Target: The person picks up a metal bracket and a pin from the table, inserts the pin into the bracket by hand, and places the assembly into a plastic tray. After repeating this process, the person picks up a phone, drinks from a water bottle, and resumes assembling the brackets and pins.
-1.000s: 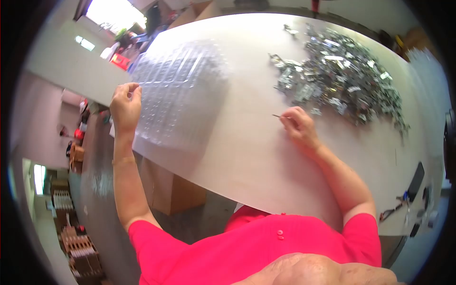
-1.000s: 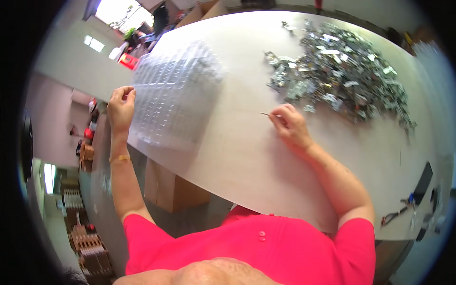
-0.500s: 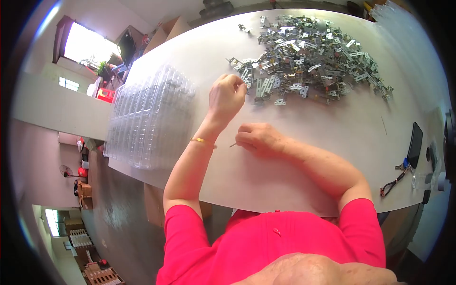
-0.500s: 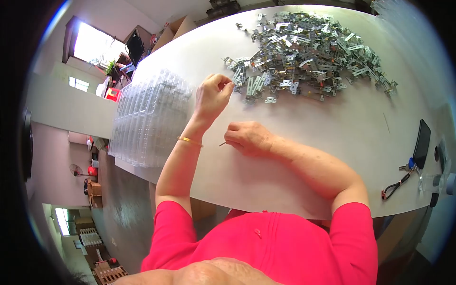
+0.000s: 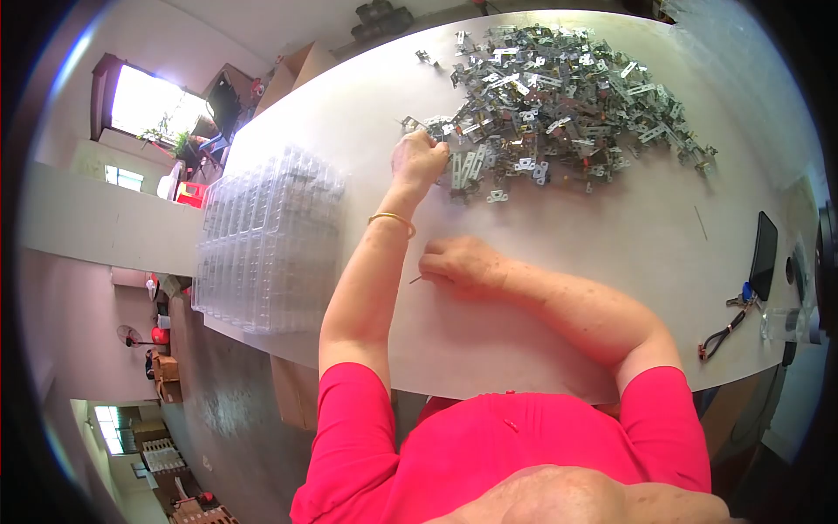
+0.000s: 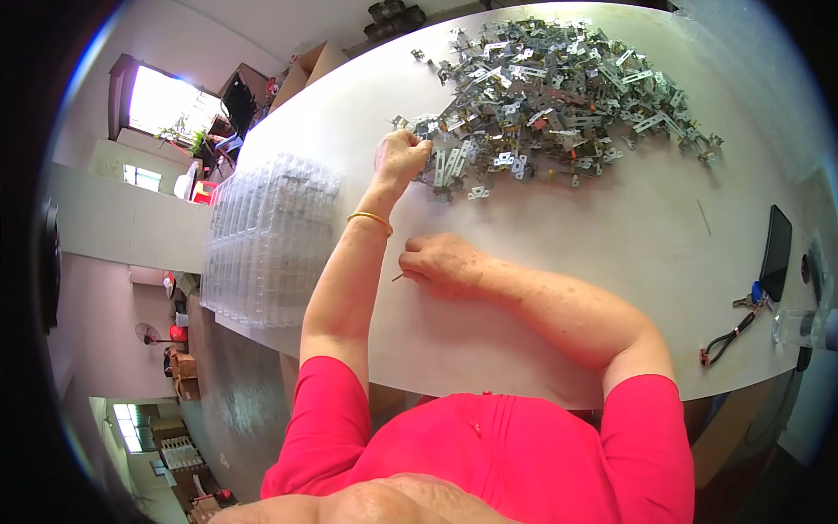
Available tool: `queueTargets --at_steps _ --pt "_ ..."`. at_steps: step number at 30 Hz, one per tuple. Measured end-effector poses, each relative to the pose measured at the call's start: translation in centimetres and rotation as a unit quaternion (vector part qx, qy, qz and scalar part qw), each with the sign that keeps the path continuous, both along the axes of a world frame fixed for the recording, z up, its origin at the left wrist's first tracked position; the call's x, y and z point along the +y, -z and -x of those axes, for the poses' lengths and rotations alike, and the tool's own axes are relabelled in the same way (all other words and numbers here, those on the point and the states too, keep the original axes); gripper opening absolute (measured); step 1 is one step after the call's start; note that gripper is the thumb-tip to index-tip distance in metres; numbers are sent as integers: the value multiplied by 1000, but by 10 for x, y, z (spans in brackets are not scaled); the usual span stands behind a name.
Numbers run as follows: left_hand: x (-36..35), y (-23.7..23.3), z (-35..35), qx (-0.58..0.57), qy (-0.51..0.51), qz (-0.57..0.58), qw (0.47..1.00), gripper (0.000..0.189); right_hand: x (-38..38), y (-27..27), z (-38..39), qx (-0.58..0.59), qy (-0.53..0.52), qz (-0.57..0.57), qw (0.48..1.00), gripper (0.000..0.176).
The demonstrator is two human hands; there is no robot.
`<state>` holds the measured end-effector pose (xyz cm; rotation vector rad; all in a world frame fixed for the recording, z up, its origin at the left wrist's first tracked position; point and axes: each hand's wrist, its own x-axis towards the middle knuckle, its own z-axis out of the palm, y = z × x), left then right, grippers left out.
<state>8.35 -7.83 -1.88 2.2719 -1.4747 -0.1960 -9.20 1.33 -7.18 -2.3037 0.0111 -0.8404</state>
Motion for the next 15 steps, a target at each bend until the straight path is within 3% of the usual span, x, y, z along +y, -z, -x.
queueTargets --at_steps 6,11,15 --pt "6 0 3 27 16 46 998 27 0 -4 1 14 5 -18 1000 7" --pt "28 -24 3 215 54 138 965 24 0 -7 3 15 9 -35 999 8" --pt "49 -42 0 382 77 181 903 21 0 -8 3 1 -3 -73 997 6"
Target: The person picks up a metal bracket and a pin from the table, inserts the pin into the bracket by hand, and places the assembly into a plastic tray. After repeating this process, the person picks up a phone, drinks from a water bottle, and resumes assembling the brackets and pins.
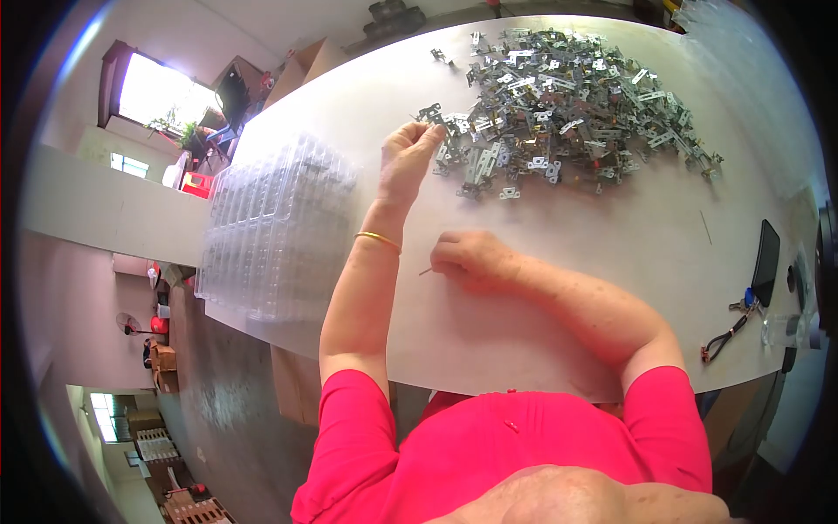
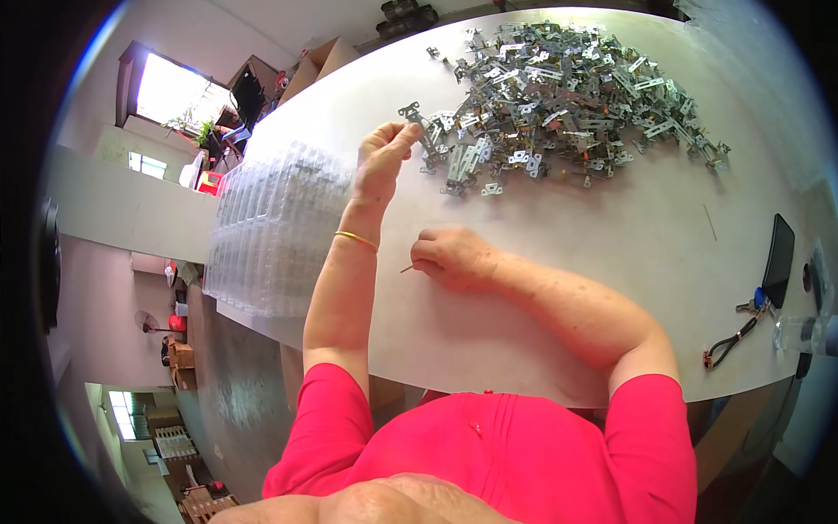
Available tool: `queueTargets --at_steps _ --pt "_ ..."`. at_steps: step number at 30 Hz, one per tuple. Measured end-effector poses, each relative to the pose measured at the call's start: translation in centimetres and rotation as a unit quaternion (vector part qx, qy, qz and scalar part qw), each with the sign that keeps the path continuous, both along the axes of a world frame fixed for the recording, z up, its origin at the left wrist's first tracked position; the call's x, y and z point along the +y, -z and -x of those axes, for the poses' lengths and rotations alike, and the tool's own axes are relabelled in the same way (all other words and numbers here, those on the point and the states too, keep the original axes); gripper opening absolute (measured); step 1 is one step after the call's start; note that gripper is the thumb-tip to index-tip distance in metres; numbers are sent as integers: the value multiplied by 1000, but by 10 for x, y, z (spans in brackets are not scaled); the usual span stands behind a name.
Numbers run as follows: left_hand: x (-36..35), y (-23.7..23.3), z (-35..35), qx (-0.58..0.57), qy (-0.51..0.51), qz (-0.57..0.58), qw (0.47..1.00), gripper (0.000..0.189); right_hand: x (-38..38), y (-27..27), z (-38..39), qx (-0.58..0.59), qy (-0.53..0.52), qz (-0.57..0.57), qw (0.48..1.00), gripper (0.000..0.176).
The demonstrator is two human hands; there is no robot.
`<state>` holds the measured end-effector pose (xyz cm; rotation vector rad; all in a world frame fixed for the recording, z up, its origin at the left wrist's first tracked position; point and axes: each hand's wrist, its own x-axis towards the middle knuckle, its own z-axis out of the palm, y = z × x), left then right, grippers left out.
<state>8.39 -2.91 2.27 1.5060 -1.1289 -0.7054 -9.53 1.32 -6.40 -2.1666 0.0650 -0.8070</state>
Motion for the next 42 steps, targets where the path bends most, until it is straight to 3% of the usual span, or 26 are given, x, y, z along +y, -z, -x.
queueTargets --at_steps 2,5,8,14,21,26,31,34,36,37,42 --pt "14 -4 -10 69 29 3 997 19 -1 -4 1 -5 -10 -42 999 6" --pt "41 -2 -36 61 57 -77 994 18 -6 -11 9 32 -39 -211 976 9" --pt "66 8 -61 35 89 -169 981 21 -11 -15 9 -8 -69 -446 892 14" --pt "93 24 -58 -25 146 -303 941 27 -21 -11 4 -49 9 -474 879 15" --pt "93 24 -50 -81 96 -319 939 33 -18 -14 3 -38 44 -470 881 14" --pt "97 34 -24 -214 3 -229 950 40 -18 -11 0 -39 62 -475 877 15" --pt "98 43 1 -377 -18 -178 909 31 -19 -11 -1 -8 60 -469 881 14" --pt "93 56 -3 -313 -41 -66 947 23 -17 -22 6 5 100 -454 886 14" --pt "93 47 0 -39 9 -80 996 19 -16 -25 13 0 138 -428 893 14" --pt "94 40 3 100 33 -85 991 17 -15 -26 17 -5 157 -407 900 14" --pt "95 46 8 278 77 -89 953 16 -12 -18 26 -9 211 -380 901 13"
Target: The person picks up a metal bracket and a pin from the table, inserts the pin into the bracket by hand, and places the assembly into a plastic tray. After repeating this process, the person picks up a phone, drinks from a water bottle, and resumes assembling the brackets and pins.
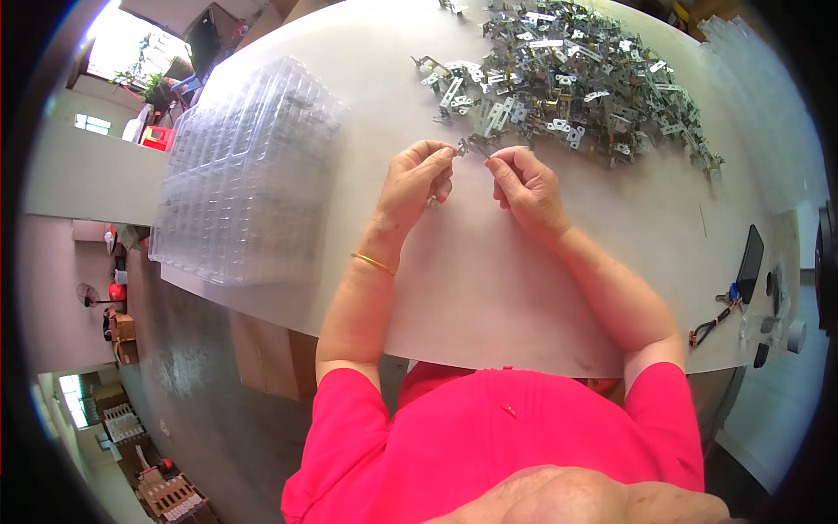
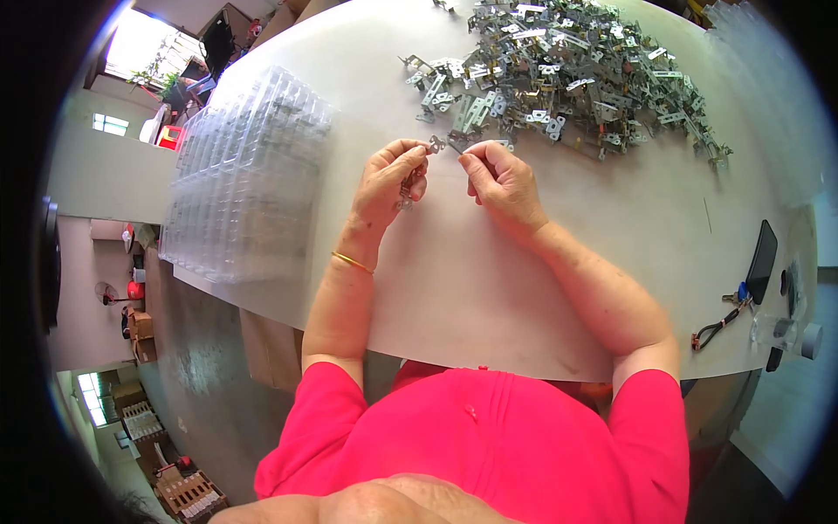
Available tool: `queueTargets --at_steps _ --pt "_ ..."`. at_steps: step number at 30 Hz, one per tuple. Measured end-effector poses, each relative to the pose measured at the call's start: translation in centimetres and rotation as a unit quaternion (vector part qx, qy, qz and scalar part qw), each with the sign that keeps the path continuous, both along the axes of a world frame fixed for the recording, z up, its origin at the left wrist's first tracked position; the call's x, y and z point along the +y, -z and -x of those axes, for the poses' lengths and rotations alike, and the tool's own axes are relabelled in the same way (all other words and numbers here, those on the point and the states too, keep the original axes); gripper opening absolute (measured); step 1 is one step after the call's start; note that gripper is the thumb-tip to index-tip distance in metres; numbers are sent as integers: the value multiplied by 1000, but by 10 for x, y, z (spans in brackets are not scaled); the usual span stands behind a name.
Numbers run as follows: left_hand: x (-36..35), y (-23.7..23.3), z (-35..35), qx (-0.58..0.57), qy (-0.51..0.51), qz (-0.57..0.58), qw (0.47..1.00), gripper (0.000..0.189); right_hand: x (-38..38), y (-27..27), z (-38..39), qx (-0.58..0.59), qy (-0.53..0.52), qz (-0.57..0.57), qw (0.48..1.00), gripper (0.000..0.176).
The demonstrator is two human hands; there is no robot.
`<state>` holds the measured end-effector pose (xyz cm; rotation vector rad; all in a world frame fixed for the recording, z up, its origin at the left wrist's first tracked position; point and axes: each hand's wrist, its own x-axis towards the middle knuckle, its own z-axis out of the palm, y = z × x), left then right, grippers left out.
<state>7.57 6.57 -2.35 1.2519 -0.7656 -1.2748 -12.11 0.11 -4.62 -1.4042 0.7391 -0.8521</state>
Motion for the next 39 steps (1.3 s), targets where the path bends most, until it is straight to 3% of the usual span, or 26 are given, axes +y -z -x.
queueTargets --at_steps 19,39 --pt "5 13 7 -10 11 -10 1000 16 4 1 0 17 -17 36 999 12" --pt "9 17 19 -263 -3 93 960 11 4 6 -1 -9 -46 41 998 17"
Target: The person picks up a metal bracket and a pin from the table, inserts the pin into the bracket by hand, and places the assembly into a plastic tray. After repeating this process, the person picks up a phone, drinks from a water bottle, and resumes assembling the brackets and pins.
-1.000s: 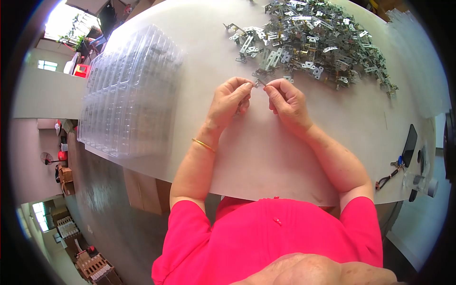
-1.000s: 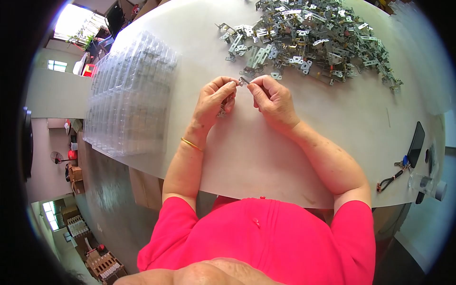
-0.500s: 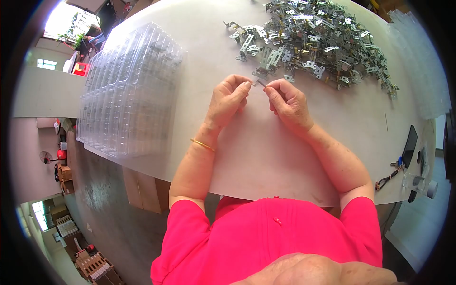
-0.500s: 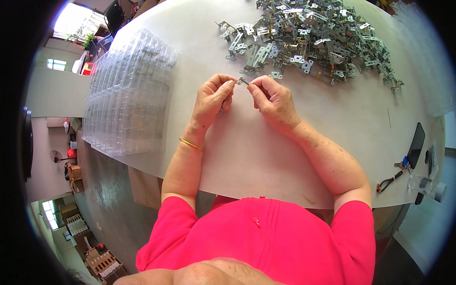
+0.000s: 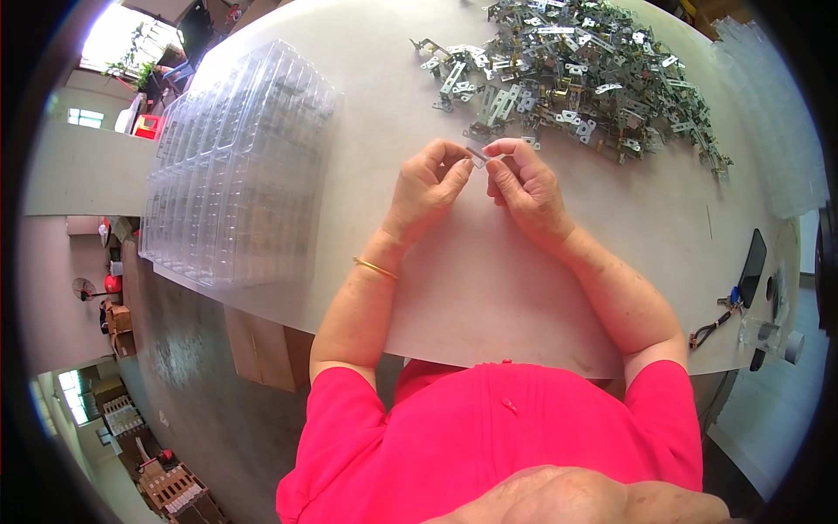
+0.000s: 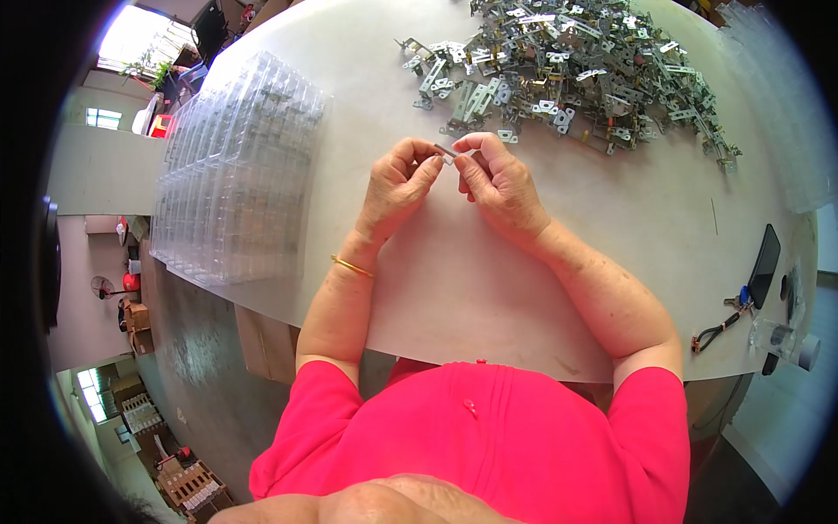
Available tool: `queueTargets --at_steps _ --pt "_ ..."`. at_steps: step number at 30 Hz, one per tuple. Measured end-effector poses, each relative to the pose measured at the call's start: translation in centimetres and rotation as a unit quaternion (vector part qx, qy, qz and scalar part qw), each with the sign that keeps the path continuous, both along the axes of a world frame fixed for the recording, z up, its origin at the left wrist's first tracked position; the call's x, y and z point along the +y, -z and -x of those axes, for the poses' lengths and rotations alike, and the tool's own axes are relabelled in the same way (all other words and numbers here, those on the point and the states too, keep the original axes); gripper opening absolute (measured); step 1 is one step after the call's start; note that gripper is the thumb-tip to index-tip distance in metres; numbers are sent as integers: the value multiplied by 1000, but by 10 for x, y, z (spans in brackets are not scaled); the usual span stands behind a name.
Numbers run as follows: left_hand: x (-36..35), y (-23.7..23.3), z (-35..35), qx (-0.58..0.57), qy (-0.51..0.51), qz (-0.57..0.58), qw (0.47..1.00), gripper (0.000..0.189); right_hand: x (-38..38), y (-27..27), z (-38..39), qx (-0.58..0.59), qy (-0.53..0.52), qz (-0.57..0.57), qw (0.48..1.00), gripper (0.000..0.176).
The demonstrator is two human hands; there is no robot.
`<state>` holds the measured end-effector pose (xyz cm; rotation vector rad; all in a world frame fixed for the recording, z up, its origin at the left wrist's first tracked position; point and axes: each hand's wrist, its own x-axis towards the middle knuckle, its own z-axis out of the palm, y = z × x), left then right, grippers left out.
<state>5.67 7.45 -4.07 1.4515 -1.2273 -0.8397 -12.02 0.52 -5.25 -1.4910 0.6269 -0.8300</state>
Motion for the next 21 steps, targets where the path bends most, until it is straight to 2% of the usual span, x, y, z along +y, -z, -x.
queueTargets --at_steps 5,10,16,19,21 --pt "1 1 4 -17 9 26 999 8 2 3 -1 22 20 44 999 13" --pt "5 -5 5 -37 34 33 998 8 2 5 -2 35 88 188 978 8" --pt "5 -10 9 66 71 37 995 10 5 3 -3 -49 112 214 969 8" --pt "8 -9 0 -98 116 54 987 12 9 -1 -2 -49 116 201 971 7" --pt "7 -3 4 -71 119 39 990 12 5 -2 2 -50 129 191 972 6"
